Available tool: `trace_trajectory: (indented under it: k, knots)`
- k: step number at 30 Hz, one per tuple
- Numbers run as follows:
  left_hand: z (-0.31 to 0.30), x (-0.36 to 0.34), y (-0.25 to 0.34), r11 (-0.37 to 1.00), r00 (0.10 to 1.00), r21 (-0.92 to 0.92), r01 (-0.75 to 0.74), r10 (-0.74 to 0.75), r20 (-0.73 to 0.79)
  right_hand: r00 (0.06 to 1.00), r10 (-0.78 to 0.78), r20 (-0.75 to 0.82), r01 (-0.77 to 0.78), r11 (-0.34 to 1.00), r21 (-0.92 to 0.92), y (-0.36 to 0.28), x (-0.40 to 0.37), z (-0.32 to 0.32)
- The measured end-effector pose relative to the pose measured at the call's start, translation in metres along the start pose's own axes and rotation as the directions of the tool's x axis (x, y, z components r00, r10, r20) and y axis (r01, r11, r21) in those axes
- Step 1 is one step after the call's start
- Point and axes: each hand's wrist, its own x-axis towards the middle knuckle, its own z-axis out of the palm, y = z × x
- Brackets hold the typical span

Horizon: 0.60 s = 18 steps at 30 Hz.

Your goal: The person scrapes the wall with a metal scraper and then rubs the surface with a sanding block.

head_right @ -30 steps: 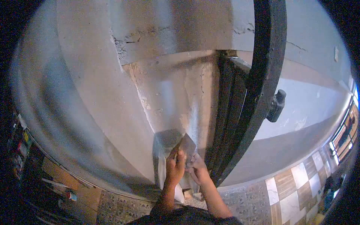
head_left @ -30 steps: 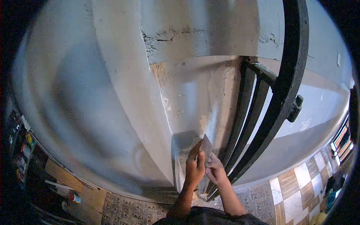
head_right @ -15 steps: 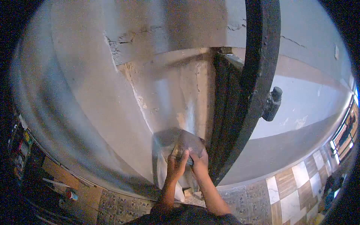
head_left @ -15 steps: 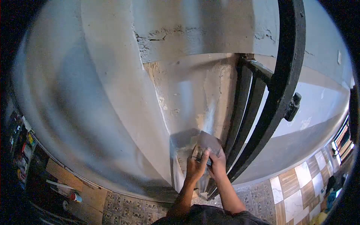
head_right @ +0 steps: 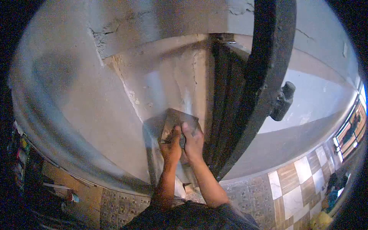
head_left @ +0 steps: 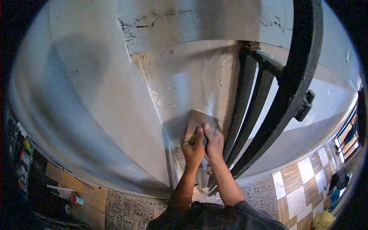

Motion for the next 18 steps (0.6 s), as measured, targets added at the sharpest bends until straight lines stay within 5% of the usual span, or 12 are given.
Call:
trace_trajectory:
  k: [3, 5, 7, 10, 18]
  knots:
    - [0.005, -0.007, 0.007, 0.992, 1.0, 0.126, -0.003, 0.006, -0.027, 0.991, -0.132, -0.027, 0.13, 0.99, -0.054, 0.007, -0.004, -0.006]
    - [0.002, -0.006, -0.003, 0.987, 0.999, 0.153, 0.05, -0.048, -0.018, 0.997, -0.066, -0.044, 0.06, 0.991, -0.122, 0.002, -0.009, -0.008]
    - [0.008, 0.002, -0.01, 0.991, 0.987, -0.004, -0.137, 0.137, -0.081, 0.992, -0.121, -0.038, 0.092, 0.893, -0.44, -0.009, -0.004, -0.004]
    - [0.02, 0.007, 0.021, 0.978, 0.977, 0.075, -0.194, 0.2, -0.075, 0.995, -0.095, -0.022, 0.089, 0.976, -0.198, -0.009, 0.009, 0.002]
    - [0.025, -0.005, 0.026, 0.954, 0.952, 0.216, -0.207, 0.248, -0.18, 0.999, -0.028, 0.015, 0.03, 0.992, -0.12, -0.017, -0.004, 0.008]
